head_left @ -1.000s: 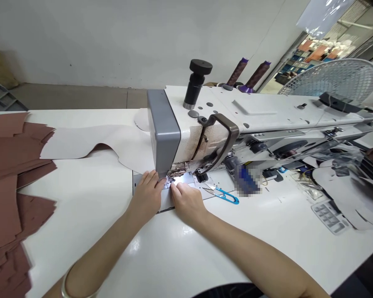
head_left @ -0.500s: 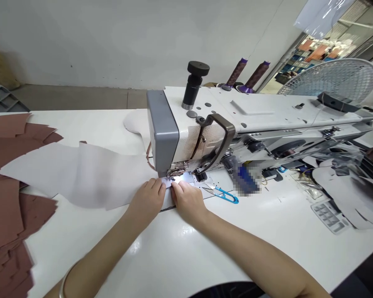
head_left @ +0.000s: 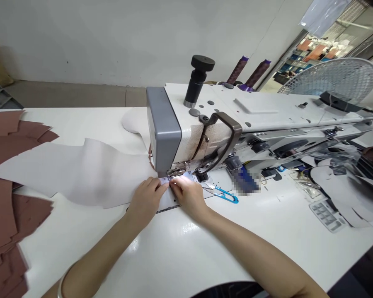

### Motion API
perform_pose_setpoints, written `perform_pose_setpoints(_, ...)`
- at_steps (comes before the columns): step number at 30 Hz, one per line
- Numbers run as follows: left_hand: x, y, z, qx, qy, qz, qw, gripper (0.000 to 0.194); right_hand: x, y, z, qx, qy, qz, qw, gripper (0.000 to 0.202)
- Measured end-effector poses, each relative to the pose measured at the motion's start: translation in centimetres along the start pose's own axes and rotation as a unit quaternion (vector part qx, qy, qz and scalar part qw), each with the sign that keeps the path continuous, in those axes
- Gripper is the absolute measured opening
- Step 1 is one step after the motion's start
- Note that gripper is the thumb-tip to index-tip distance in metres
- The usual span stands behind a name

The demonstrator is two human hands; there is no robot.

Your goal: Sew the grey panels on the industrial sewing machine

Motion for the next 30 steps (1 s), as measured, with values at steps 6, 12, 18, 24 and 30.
perform_pose_setpoints(6,-0.3,-0.4,0.1,0.014,-0.019,0.005,1.0,0.033,0.3,0.9,-0.6,-0.02,0.09,0.045,0.995,0.022)
perform_pose_setpoints(12,-0.1,-0.2,0.1,0.051,-0.01,0.015,0.999,0.036,0.7,1.8,-1.2,-0.013,0.178,0.133,0.975,0.023)
perform_pose_setpoints(18,0.4,-0.2,-0.5,0.044,0.01,0.011,0.999,0.039,0.4,1.5,-1.4,0.009,0.181,0.123,0.976,0.029)
perform_pose_setpoints(24,0.7,-0.6,-1.1,0.062,0.002,0.032,0.998,0.038,0.3,1.6,-1.6,-0.005,0.179,0.121,0.976,0.029)
perform_pose_setpoints(30,0.8,-0.8,-1.2,0.068,-0.017,0.03,0.997,0.039,0.5,1.5,-1.4,-0.001,0.173,0.106,0.979,0.025)
Point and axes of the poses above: each hand's wrist, its own y-axis away from the middle knuckle, its own z-axis out of the back of the hand, x = y × z, the point moved 3 cm from there along -y, towards the middle knuckle, and after that the axes turned 5 degrees about -y, right-handed, at the moved point
